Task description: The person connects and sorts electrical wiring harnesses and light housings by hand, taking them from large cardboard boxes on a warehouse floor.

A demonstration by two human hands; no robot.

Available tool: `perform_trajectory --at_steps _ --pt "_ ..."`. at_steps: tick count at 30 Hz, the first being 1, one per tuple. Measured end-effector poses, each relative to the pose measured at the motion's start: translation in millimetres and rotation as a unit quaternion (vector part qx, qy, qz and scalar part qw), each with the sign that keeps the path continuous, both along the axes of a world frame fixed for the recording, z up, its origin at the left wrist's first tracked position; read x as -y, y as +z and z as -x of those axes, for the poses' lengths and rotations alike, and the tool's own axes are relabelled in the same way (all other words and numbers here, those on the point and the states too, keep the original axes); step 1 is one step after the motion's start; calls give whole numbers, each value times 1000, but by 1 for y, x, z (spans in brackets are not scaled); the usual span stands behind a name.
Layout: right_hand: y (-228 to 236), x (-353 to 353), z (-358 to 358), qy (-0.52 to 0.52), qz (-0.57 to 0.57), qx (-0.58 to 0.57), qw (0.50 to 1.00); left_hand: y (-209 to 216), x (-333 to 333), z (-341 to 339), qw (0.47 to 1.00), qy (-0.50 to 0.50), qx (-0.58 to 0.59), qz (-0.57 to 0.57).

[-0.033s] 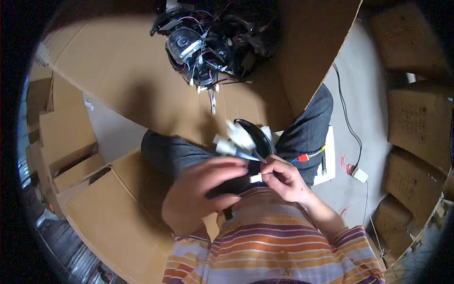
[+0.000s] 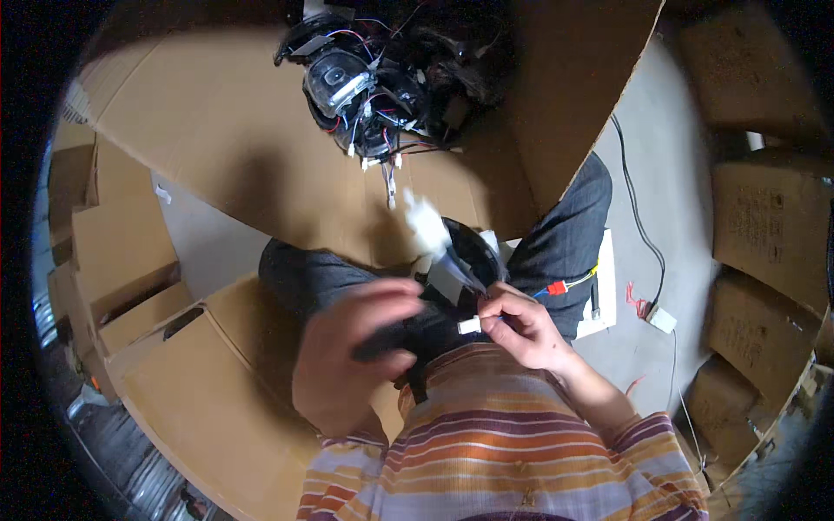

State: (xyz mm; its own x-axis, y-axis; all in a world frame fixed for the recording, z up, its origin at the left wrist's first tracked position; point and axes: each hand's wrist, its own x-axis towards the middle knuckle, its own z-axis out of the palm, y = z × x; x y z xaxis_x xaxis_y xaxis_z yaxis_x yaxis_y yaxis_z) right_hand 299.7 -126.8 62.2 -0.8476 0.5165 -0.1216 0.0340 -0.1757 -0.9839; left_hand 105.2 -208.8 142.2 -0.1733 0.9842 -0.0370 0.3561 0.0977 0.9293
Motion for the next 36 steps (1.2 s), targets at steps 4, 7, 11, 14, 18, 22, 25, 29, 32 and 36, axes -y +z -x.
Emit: perform_trajectory --at_steps 4,7,11,14,18,22,25,29,32,36 --pt "-6 7 4 -25 15 5 1000 -25 4 -6 981 157 0 112" --pt "-2 9 6 -14 -11 14 1000 -71 5 -24 990 58 58 111" --pt "0 13 8 -9 -33 37 999 -88 -18 -48 981 80 172 41" --pt "-3 15 8 -19 -33 57 998 -78 -24 -62 921 150 358 26" --pt "-4 18 9 -13 -47 56 997 -73 -19 -63 907 168 385 30" --pt "4 6 2 -12 -103 24 994 -72 -12 -57 887 133 442 6" --pt "13 -16 -17 0 -80 42 996 -83 1 -45 847 79 525 34" --pt "33 -35 -18 33 -43 25 998 -77 7 -34 900 -12 422 107" --pt "35 -39 -14 46 -75 19 996 -75 3 -33 922 -61 373 78" --pt "44 -39 -13 51 -64 76 994 -74 5 -32 934 -69 341 88"
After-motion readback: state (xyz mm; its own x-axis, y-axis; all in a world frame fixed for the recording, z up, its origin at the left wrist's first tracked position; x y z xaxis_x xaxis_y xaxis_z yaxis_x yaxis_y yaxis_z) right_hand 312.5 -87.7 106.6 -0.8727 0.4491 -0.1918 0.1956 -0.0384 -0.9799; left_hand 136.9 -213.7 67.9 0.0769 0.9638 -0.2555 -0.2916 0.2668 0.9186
